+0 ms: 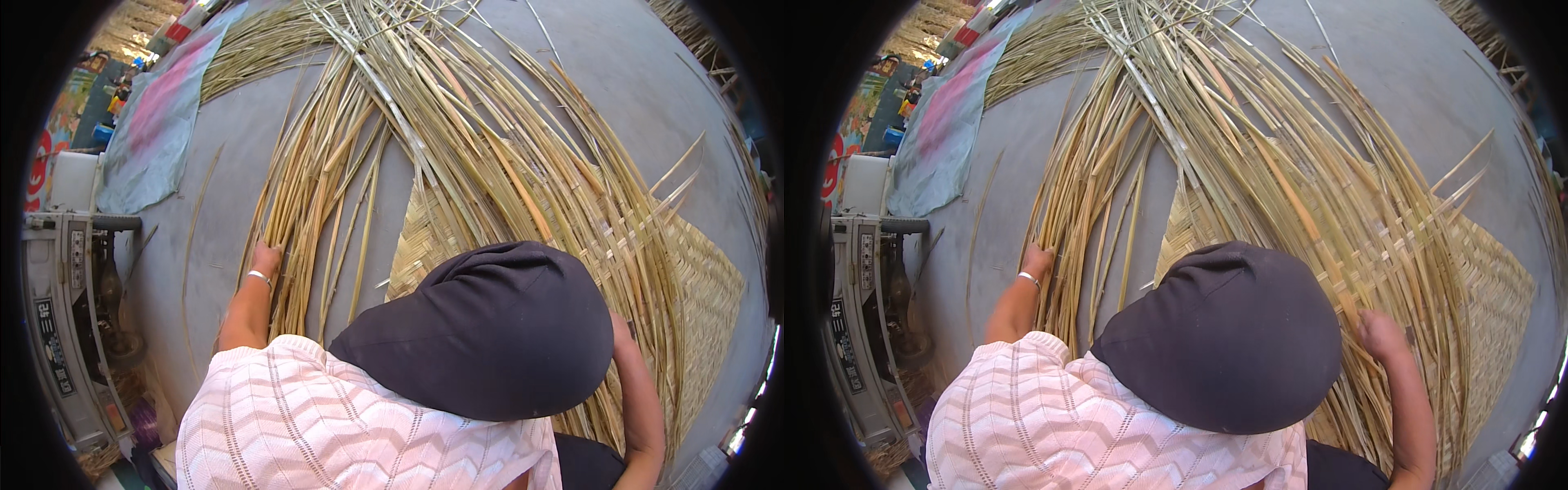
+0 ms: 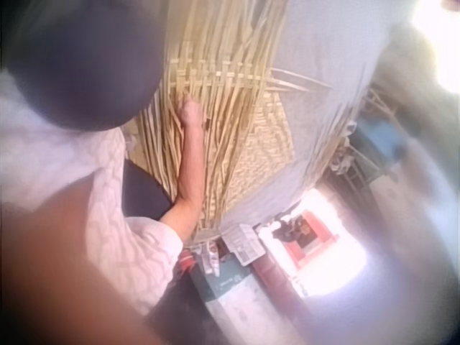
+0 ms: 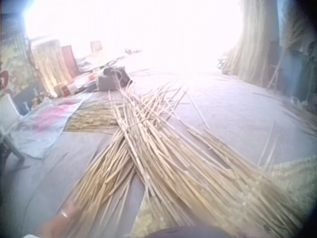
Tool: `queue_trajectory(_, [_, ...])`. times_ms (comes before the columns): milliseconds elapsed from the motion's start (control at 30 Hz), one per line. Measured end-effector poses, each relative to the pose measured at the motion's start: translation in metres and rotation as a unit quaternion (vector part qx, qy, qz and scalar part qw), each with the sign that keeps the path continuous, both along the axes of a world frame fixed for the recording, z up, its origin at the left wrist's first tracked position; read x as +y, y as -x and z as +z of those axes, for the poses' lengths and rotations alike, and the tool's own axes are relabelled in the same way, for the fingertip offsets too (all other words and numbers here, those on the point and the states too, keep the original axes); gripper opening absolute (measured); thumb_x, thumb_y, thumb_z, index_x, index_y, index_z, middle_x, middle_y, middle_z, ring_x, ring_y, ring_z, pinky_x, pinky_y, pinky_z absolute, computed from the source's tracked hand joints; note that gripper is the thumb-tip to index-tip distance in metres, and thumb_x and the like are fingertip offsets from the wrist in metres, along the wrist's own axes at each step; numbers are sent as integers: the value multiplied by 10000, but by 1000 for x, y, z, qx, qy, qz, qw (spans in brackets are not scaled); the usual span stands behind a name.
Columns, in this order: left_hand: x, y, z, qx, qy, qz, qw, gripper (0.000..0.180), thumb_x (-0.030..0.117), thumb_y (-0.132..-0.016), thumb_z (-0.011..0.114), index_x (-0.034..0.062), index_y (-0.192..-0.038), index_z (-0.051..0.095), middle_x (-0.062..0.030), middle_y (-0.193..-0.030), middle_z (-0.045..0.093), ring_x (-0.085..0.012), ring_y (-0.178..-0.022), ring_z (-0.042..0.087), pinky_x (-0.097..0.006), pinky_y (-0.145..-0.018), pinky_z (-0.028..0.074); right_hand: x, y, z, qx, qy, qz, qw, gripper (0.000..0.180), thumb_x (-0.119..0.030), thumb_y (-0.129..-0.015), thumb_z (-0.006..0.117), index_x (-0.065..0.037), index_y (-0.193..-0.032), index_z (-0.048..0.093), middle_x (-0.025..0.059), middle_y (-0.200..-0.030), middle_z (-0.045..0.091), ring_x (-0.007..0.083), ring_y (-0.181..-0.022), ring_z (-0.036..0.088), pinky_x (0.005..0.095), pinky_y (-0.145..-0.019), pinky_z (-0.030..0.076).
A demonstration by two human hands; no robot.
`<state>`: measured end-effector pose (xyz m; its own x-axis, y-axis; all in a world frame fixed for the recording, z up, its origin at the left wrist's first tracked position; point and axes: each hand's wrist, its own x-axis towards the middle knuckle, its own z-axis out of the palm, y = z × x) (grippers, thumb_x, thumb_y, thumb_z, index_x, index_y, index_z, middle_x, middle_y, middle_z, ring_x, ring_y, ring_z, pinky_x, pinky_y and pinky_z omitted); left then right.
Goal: The person weaves a large flat mat using dried palm fronds, interlacing strips by hand to form a tight pattern. They periodically lift and reposition the mat to continue weaving along its length.
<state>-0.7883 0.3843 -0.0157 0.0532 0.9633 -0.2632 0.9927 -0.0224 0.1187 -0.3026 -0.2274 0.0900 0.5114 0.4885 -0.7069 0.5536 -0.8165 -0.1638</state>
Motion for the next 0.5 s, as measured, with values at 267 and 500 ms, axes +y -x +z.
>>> queue_trajectory(267, [-20, 6, 18, 42, -22, -27, 999, 412, 428, -916, 581, 87, -1134, 654, -188, -1107, 682, -386, -1065, 634, -533, -939, 436, -3, -1, -6, -3, 21, 34, 999, 319, -229, -888, 588, -64, -1158, 630, 218, -1050, 660, 401, -982, 622, 477, -850, 502])
queue_trajectory(500, [5, 40, 18, -285, 19, 38, 958, 377, 351, -974, 556, -18, -940, 625, -125, -699, 605, -200, -632, 521, -370, -631, 463, -5, -2, -11, -23, -19, 31, 999, 340, -216, -875, 582, -70, -1179, 628, 202, -1109, 657, 384, -1012, 625, 467, -875, 501])
